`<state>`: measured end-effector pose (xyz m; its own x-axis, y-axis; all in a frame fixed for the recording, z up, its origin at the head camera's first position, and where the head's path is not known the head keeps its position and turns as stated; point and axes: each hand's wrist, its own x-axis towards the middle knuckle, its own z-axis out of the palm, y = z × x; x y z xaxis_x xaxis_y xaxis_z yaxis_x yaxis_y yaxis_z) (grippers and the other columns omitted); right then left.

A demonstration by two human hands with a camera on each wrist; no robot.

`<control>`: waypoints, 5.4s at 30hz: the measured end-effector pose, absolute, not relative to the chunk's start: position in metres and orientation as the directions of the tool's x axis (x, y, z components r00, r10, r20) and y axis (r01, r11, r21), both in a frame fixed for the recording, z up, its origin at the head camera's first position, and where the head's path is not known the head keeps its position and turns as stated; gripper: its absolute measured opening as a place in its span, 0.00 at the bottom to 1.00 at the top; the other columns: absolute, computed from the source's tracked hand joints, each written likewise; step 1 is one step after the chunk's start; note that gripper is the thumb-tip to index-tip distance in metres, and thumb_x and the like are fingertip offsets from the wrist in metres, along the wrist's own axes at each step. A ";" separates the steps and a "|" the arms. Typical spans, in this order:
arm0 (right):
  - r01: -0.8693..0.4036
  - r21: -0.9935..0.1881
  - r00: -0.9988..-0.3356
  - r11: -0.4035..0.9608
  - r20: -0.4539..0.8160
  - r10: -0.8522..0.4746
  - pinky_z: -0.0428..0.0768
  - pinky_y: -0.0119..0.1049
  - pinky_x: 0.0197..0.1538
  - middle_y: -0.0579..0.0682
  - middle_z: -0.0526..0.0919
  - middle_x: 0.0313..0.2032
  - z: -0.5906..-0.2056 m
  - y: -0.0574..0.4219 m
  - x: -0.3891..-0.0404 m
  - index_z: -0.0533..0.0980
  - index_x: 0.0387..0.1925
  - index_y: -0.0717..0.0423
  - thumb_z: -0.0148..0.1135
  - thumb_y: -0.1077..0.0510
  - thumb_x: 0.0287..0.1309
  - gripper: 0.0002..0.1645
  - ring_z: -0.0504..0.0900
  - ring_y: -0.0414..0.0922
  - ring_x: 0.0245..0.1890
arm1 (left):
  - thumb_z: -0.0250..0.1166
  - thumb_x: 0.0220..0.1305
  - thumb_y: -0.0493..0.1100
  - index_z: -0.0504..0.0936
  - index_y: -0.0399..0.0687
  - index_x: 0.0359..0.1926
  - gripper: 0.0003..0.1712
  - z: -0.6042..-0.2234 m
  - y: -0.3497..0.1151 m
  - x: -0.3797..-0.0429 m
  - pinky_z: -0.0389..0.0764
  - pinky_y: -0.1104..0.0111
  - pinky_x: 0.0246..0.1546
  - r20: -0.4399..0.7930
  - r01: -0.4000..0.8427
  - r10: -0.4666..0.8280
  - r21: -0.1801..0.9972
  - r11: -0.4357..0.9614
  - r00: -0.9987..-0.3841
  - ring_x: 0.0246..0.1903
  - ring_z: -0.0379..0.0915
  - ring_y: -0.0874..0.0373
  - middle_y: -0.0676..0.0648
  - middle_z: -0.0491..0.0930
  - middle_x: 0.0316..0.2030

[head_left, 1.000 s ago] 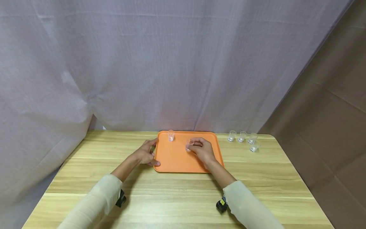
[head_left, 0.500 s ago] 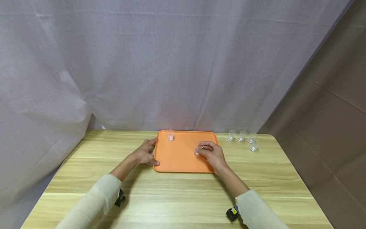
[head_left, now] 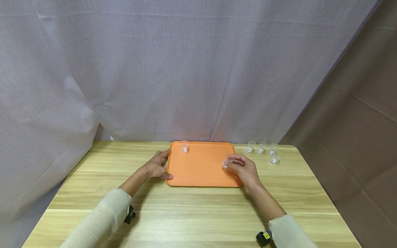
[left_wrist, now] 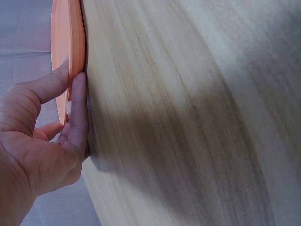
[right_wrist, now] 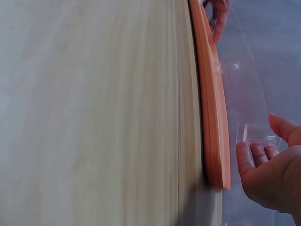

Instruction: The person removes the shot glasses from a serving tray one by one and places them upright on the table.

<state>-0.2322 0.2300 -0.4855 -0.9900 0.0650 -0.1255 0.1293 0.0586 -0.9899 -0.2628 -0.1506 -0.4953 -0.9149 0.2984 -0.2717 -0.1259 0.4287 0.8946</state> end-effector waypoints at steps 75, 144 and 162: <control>0.139 -0.986 -0.951 -0.093 -0.159 0.265 0.94 0.30 0.57 0.28 0.92 0.36 -0.496 0.279 -0.235 0.79 0.65 0.62 0.73 0.69 0.73 0.23 0.92 0.29 0.41 | 0.83 0.52 0.19 0.48 0.47 0.93 0.76 -0.499 -0.144 -0.267 0.96 0.64 0.34 -0.276 -0.136 0.291 0.896 0.423 -0.916 0.40 0.75 0.52 0.34 0.54 0.82; 0.036 -0.993 -0.998 0.108 -0.030 0.051 0.95 0.40 0.57 0.56 0.91 0.50 -0.502 0.093 -0.295 0.85 0.60 0.65 0.80 0.64 0.67 0.22 0.89 0.43 0.48 | 0.85 0.53 0.24 0.45 0.51 0.94 0.78 -0.500 -0.148 -0.268 0.97 0.66 0.37 -0.299 -0.129 0.298 0.869 0.477 -0.907 0.44 0.79 0.50 0.37 0.51 0.84; 0.077 -0.993 -0.980 0.086 -0.060 0.188 0.91 0.21 0.52 0.44 0.91 0.50 -0.490 0.216 -0.273 0.78 0.70 0.68 0.77 0.64 0.71 0.30 0.86 0.27 0.45 | 0.85 0.52 0.22 0.47 0.46 0.93 0.77 -0.494 -0.146 -0.262 0.95 0.66 0.33 -0.270 -0.110 0.302 0.883 0.457 -0.914 0.40 0.77 0.51 0.34 0.54 0.81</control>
